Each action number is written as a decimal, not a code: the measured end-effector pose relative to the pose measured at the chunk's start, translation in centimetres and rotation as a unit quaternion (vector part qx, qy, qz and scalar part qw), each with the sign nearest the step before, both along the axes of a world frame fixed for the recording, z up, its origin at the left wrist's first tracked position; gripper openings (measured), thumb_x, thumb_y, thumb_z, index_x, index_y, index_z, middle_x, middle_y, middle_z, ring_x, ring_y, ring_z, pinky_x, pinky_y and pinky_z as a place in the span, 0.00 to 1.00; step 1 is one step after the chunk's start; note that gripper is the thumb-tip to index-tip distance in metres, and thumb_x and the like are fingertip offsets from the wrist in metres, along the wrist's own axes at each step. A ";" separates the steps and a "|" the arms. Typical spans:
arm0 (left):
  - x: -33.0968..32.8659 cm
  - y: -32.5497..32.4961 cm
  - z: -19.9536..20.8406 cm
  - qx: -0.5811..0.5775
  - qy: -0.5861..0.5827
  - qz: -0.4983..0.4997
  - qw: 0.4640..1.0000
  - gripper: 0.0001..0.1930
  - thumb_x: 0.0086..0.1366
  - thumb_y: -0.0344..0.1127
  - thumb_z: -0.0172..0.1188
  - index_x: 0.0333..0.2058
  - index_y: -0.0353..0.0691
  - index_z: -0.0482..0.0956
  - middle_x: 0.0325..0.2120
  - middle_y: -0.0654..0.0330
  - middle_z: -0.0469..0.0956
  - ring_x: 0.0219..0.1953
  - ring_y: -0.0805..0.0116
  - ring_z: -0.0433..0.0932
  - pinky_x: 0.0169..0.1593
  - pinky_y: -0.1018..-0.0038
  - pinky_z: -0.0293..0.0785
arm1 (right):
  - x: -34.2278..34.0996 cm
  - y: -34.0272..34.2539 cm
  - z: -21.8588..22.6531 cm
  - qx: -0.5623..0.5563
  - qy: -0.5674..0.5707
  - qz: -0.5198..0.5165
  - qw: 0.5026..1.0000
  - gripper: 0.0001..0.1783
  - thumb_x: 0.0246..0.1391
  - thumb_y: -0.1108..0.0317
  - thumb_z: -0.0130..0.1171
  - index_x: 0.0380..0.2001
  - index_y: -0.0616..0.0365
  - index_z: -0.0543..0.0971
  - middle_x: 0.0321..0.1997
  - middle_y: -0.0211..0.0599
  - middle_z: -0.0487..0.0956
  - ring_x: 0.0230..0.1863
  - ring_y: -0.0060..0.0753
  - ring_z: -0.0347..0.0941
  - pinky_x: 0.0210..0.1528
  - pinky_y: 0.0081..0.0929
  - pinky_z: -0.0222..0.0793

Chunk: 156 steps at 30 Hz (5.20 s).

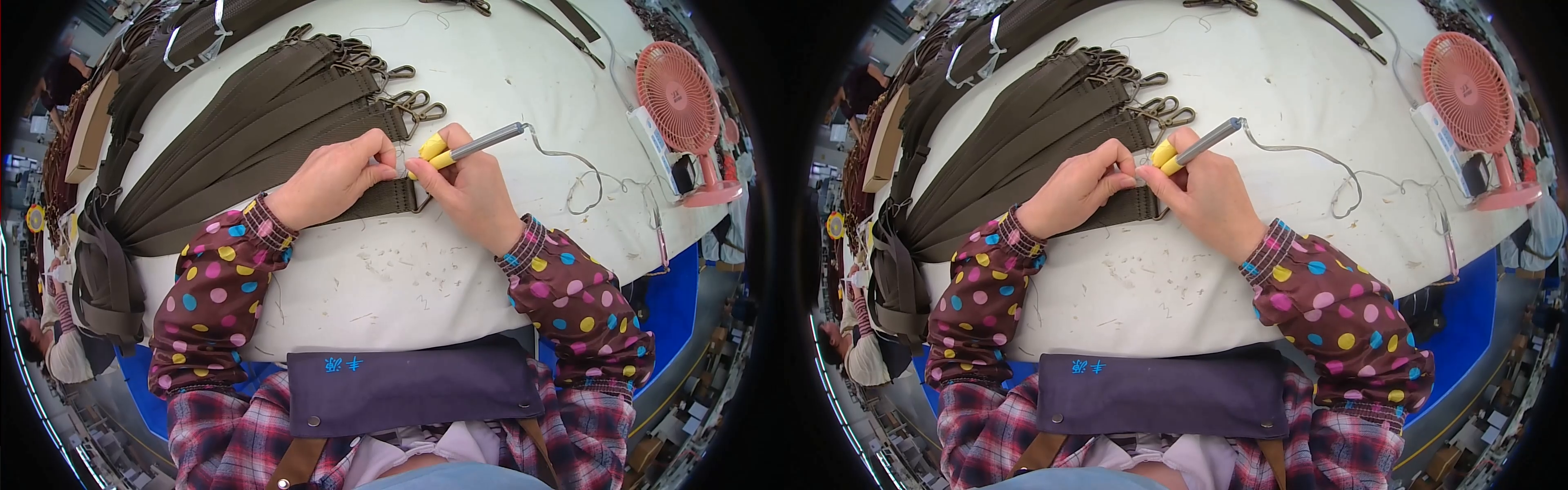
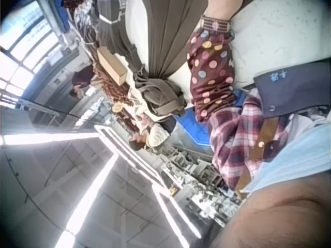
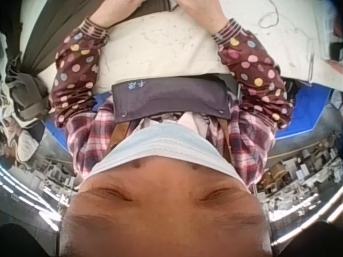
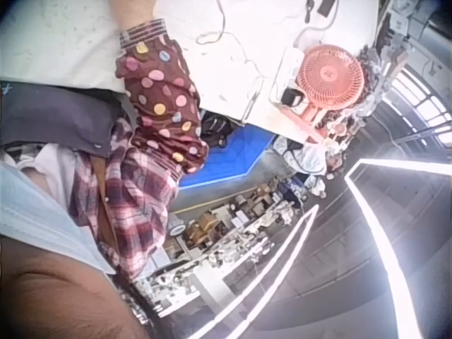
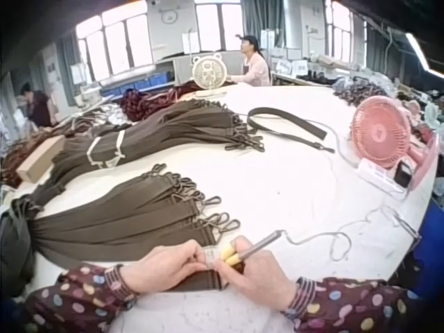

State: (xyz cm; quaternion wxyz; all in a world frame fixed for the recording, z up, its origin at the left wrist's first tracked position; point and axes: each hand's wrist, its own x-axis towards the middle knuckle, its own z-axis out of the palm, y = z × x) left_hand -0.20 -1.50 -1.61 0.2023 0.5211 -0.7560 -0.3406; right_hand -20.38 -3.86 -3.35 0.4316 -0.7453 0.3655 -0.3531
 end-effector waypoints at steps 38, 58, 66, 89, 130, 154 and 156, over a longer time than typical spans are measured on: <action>0.6 1.0 -0.4 -0.063 -0.011 0.008 0.998 0.07 0.62 0.33 0.56 0.33 0.38 0.69 0.29 0.54 0.75 0.32 0.53 0.74 0.35 0.65 0.70 | 0.5 -0.1 -0.1 0.018 -0.032 0.013 0.999 0.15 0.55 0.64 0.59 0.28 0.60 0.64 0.18 0.33 0.72 0.17 0.21 0.69 0.20 0.21 0.63; 0.4 1.3 -0.4 -0.086 -0.030 0.011 0.996 0.07 0.63 0.35 0.55 0.34 0.40 0.69 0.29 0.57 0.76 0.31 0.55 0.76 0.32 0.66 0.70 | 0.6 -0.1 0.2 0.004 -0.004 0.016 1.000 0.16 0.55 0.64 0.59 0.29 0.60 0.63 0.20 0.37 0.73 0.19 0.28 0.72 0.22 0.23 0.66; 0.4 1.5 -0.5 -0.090 -0.012 0.016 0.996 0.07 0.63 0.35 0.56 0.34 0.40 0.68 0.30 0.58 0.75 0.31 0.55 0.75 0.32 0.66 0.70 | 0.7 -0.1 0.2 0.002 -0.002 0.016 1.000 0.15 0.55 0.65 0.59 0.29 0.60 0.63 0.20 0.36 0.74 0.19 0.26 0.72 0.22 0.22 0.65; -1.7 4.4 1.4 -0.095 -0.114 -0.007 0.989 0.15 0.53 0.39 0.66 0.34 0.44 0.70 0.31 0.63 0.71 0.31 0.64 0.76 0.31 0.70 0.72 | -2.0 2.3 1.3 0.031 -0.153 0.009 0.988 0.11 0.53 0.72 0.59 0.30 0.60 0.66 0.22 0.26 0.70 0.22 0.10 0.66 0.22 0.12 0.61; -0.6 3.4 0.5 0.037 0.112 0.071 0.990 0.08 0.59 0.27 0.59 0.29 0.35 0.68 0.23 0.61 0.76 0.24 0.75 0.75 0.27 0.78 0.71 | -0.2 1.3 0.0 0.028 -0.008 0.047 0.998 0.10 0.55 0.72 0.57 0.31 0.61 0.65 0.25 0.31 0.74 0.26 0.15 0.72 0.26 0.15 0.67; 0.0 -0.9 1.2 0.027 -0.020 -0.136 0.990 0.05 0.59 0.27 0.59 0.34 0.37 0.74 0.32 0.61 0.69 0.33 0.67 0.71 0.36 0.74 0.69 | -0.5 1.1 -0.3 0.049 -0.051 0.016 0.997 0.13 0.52 0.68 0.58 0.28 0.60 0.64 0.19 0.36 0.73 0.19 0.25 0.71 0.22 0.23 0.66; -0.2 -0.8 1.1 0.030 -0.018 -0.125 0.992 0.04 0.59 0.27 0.59 0.34 0.37 0.74 0.32 0.60 0.69 0.33 0.67 0.71 0.37 0.74 0.69 | -0.5 1.1 -0.3 0.048 -0.039 0.014 0.998 0.13 0.51 0.68 0.58 0.28 0.61 0.64 0.19 0.36 0.73 0.19 0.26 0.72 0.22 0.23 0.66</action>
